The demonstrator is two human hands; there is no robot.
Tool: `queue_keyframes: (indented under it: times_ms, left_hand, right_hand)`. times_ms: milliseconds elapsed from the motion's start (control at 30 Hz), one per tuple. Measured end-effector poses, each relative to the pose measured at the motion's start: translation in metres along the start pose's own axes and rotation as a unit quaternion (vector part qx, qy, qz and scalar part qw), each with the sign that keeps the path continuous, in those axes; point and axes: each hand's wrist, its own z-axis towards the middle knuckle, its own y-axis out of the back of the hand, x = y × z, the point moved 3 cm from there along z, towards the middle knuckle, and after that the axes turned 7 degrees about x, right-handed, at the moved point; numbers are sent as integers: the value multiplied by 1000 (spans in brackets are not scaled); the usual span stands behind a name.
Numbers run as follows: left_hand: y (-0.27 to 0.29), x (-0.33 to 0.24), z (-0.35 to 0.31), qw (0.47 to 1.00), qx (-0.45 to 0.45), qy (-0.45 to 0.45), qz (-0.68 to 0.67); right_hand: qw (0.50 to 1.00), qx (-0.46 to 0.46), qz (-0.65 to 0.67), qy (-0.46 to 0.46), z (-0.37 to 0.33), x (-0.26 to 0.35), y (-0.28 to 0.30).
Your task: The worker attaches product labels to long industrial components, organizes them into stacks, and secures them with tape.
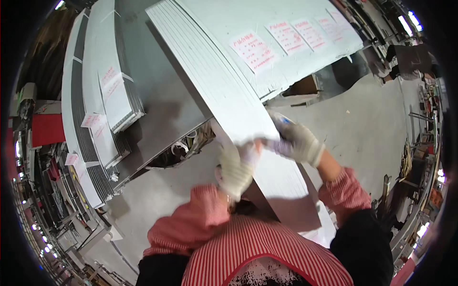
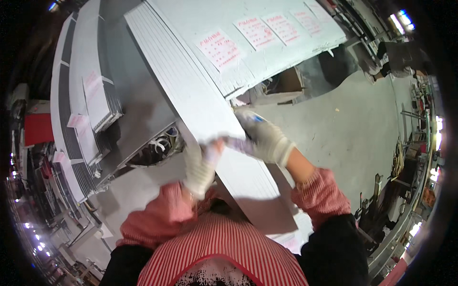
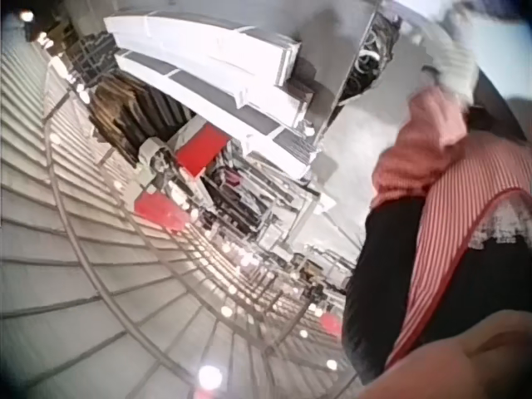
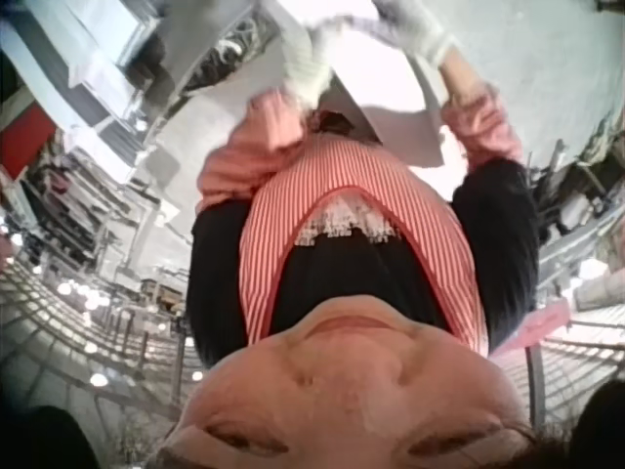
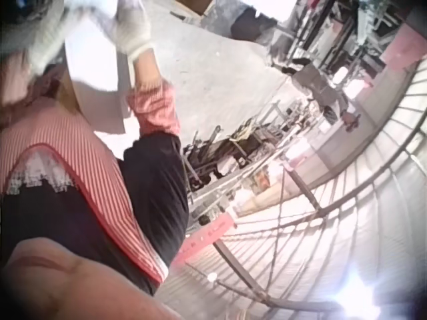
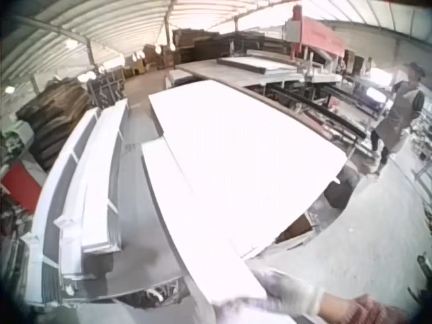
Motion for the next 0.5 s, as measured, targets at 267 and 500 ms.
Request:
queue_keyframes:
  times_ms: [267,500]
  left_hand:
    - [-2,-15,-6,979,19,87,-181]
    - [2,23,-31,991,-17,-20,-132]
  right_hand:
    - [972,82,123,-182,-6,-1,18]
    - [894,73,321,-306,-37,21,28]
